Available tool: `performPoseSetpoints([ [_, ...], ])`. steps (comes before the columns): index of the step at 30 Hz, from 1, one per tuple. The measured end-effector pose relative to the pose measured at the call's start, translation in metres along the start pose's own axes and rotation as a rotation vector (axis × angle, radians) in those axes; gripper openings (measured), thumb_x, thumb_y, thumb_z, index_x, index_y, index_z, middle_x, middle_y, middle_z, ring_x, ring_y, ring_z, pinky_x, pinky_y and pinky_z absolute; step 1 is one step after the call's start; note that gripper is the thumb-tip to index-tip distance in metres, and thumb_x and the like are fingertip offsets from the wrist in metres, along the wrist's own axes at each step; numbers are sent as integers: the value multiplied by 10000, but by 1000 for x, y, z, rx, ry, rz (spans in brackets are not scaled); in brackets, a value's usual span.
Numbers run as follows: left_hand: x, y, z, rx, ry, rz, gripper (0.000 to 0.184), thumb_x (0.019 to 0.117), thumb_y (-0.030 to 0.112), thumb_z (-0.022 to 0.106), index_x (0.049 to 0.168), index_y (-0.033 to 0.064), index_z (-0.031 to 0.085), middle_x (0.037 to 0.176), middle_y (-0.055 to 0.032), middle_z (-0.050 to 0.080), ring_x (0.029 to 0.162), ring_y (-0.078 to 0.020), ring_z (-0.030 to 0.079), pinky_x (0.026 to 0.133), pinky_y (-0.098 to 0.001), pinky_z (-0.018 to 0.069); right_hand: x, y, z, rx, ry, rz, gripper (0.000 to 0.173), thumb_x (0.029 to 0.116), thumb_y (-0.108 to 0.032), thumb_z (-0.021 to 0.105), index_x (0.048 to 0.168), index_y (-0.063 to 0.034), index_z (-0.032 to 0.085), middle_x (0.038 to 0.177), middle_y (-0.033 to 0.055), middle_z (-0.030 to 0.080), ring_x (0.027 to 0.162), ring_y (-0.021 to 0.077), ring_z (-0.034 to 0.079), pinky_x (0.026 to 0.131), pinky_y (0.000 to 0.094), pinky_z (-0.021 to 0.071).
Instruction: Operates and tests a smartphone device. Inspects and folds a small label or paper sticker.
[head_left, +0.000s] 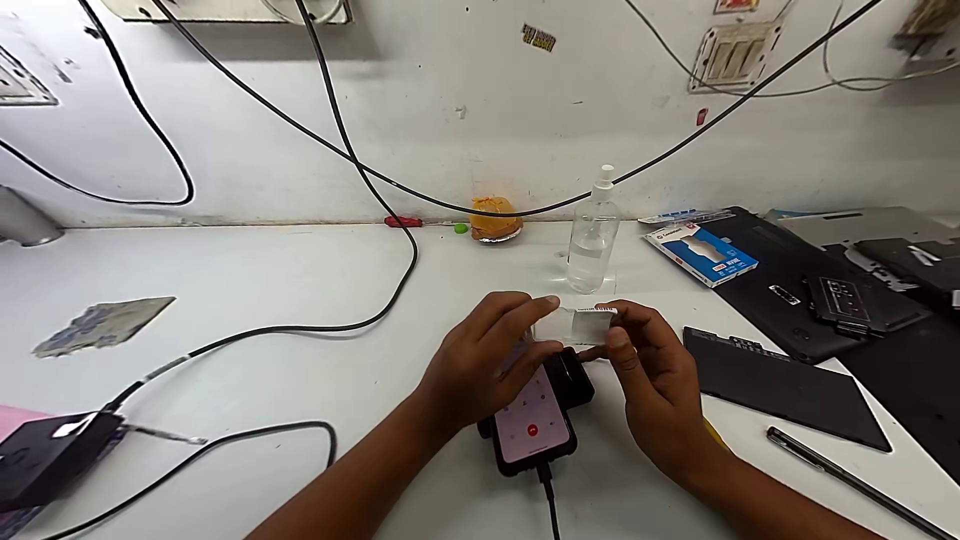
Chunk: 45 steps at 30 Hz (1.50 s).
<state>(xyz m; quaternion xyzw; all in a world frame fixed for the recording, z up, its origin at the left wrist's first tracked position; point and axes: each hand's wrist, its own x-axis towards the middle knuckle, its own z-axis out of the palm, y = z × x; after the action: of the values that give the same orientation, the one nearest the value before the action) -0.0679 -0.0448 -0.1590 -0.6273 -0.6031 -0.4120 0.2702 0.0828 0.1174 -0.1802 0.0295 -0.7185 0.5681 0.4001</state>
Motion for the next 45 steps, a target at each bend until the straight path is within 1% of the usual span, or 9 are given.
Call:
performPoseSetpoints([
  [7, -2, 2, 0, 14, -39, -8, 441, 952, 269, 740, 1297, 9, 654, 1076, -55, 672, 946, -88, 649, 824, -226, 577, -1, -2, 1, -60, 70, -2, 279, 1058, -169, 556, 1310, -58, 606, 1048, 79, 688, 858, 201, 714, 699, 328, 645],
  [10, -3, 2, 0, 16, -51, 12, 457, 948, 289, 743, 1303, 14, 652, 1072, -55, 671, 945, -91, 647, 823, -227, 574, 0, -2, 2, -95, 109, 14, 335, 1014, -149, 626, 1340, -91, 575, 963, 56, 705, 777, 193, 710, 618, 309, 629],
  [12, -4, 3, 1, 22, -59, 44, 461, 949, 305, 742, 1300, 17, 658, 1063, -57, 677, 952, -94, 648, 833, -230, 571, 0, -1, 2, -106, 121, 36, 371, 984, -170, 671, 1338, -121, 570, 982, 52, 674, 782, 194, 700, 601, 311, 629],
  [15, -5, 5, 1, 26, -73, 102, 446, 944, 301, 745, 1277, 12, 671, 1064, -70, 697, 985, -113, 666, 865, -249, 577, -1, 1, 2, -100, 104, 55, 348, 955, -211, 727, 1280, -152, 618, 1069, 49, 646, 803, 190, 689, 614, 310, 631],
  [18, -5, 6, 1, 25, -84, 122, 441, 947, 304, 743, 1274, 16, 674, 1057, -65, 697, 984, -116, 667, 858, -249, 577, -2, 3, 2, -151, 92, 31, 241, 972, -253, 709, 1190, -166, 652, 1028, 19, 652, 795, 171, 674, 616, 304, 615],
  [29, -5, 6, 0, 8, -80, 99, 479, 937, 367, 750, 1252, 11, 690, 1019, -55, 701, 938, -98, 664, 818, -235, 575, -1, 3, 1, -269, 91, -60, 195, 1009, -272, 655, 1158, -149, 683, 1013, -5, 647, 844, 133, 668, 649, 278, 606],
  [33, -5, 7, 0, 0, -86, 108, 465, 929, 371, 759, 1223, 16, 696, 995, -46, 700, 910, -87, 662, 799, -227, 575, 1, 2, -2, -446, 66, -230, 165, 999, -205, 644, 1132, -134, 711, 1127, -8, 640, 982, 99, 655, 744, 249, 604],
  [37, -6, 9, 2, -1, -75, 106, 458, 925, 370, 765, 1229, 34, 696, 972, -33, 696, 893, -83, 659, 778, -230, 573, 3, 2, -3, -555, 90, -305, 148, 991, -224, 641, 1091, -166, 734, 1101, -32, 634, 1035, 114, 594, 861, 325, 515],
  [45, -4, 11, 3, 55, -67, 163, 345, 956, 170, 716, 1274, 46, 668, 1095, -71, 692, 1013, -130, 676, 863, -257, 586, 2, -2, -4, -575, 135, -304, 156, 1015, -216, 598, 1089, -158, 723, 1066, -37, 612, 979, 93, 578, 825, 303, 499],
])
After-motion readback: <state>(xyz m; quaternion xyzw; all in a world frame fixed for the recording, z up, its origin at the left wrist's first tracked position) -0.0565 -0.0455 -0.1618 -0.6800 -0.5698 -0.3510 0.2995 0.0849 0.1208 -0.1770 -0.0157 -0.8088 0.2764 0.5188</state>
